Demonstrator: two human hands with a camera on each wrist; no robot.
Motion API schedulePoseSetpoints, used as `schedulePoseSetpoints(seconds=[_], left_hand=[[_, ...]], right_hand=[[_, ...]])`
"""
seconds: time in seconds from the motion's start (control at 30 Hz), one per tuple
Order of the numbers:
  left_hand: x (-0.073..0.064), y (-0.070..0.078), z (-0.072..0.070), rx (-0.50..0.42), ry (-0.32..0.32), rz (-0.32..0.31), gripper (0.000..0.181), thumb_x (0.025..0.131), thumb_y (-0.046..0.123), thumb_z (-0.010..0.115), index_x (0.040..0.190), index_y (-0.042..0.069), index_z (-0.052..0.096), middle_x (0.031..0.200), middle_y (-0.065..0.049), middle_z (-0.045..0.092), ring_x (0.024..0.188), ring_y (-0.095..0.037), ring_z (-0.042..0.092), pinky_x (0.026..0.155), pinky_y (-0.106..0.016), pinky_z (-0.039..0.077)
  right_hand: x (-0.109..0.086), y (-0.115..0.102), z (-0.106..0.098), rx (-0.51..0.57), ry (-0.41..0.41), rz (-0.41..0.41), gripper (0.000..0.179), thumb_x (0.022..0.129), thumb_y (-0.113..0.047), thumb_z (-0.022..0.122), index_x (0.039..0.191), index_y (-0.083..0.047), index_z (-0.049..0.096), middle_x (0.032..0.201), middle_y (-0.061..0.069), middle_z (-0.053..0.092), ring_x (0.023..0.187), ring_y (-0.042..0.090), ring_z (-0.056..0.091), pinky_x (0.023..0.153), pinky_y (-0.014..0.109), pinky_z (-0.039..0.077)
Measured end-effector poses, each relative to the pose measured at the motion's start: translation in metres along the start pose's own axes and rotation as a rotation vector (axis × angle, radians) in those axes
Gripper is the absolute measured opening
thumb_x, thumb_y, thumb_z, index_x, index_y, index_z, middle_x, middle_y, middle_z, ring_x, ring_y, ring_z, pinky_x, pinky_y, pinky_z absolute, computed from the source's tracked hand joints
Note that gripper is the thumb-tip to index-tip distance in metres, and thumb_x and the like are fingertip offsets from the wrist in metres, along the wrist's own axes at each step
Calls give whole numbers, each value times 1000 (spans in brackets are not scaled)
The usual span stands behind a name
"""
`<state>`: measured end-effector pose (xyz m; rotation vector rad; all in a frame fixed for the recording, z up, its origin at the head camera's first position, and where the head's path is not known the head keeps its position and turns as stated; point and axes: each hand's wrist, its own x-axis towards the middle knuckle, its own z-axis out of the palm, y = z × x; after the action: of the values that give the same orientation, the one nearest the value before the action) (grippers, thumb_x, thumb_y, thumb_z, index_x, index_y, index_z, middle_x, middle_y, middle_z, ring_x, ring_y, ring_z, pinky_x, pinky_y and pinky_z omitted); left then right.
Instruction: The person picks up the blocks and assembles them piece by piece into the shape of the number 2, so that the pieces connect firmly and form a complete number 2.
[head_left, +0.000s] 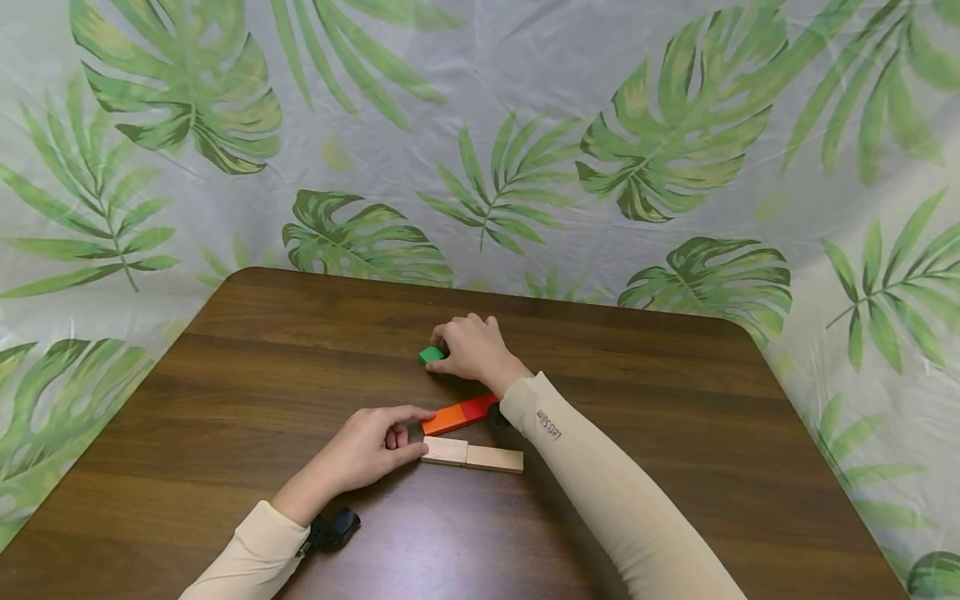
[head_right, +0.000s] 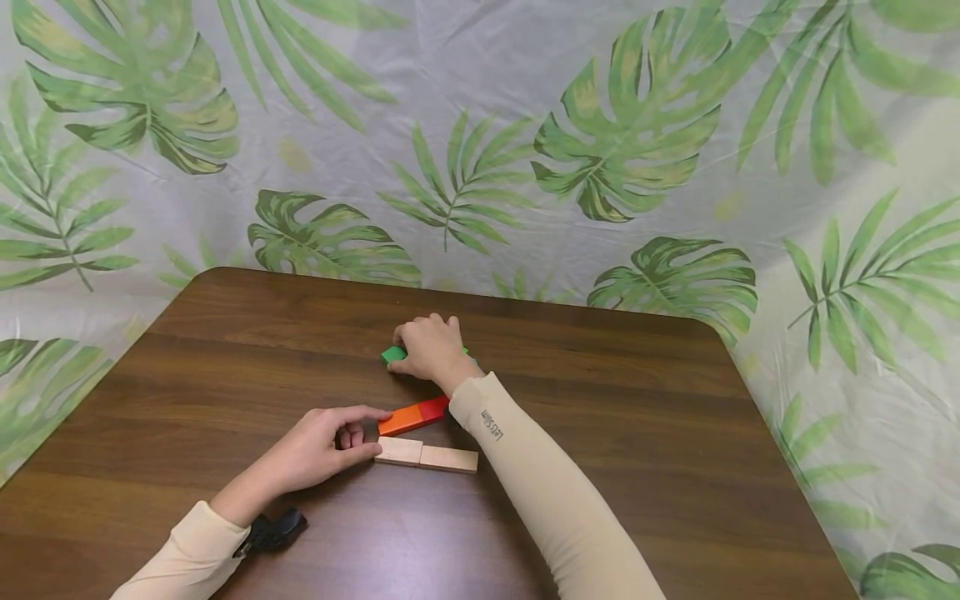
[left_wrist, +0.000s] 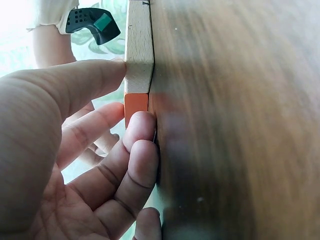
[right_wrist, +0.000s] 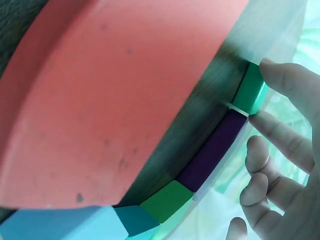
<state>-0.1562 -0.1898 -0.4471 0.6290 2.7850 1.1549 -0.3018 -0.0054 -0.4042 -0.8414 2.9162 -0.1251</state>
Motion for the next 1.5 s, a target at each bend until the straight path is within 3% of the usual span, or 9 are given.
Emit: schedulePoseSetpoints(seconds=[0.8,0.97,1.17,1.5], left_hand=[[0,1,0,2,2,8,37,96,21,81,132,16,76,72,10,57,59,0,47,59,-21,43],[0,0,1,3,4,9,37,96,21,82,132,16,76,73,10,58,60,0,47,60,-21,44],[0,1,1,10,5,13,39,97,24,81,134,17,74,74,11,59,61,0,49,61,-22,45],[0,1,1,21,12,9,41,97,25,82,135,15,71,76,11,59,63,0,49,62,-21,45]], right_hand=[[-1,6,-2,42,6,-15,47,98,-52,76,135,-24,72,119,-3,75,110,23,64,96,48,44],[-3,14,-11,133,54,-25,44,101,-51,73,135,-23,73,103,-3,76,100,21,67,96,51,45],[-12,32,-26,265,95,-6,40,105,-48,67,134,-22,72,81,-3,68,80,15,63,91,48,43],[-34,60,-39,385,138,17,34,107,-45,66,131,-22,72,86,-3,67,77,18,59,91,48,39]])
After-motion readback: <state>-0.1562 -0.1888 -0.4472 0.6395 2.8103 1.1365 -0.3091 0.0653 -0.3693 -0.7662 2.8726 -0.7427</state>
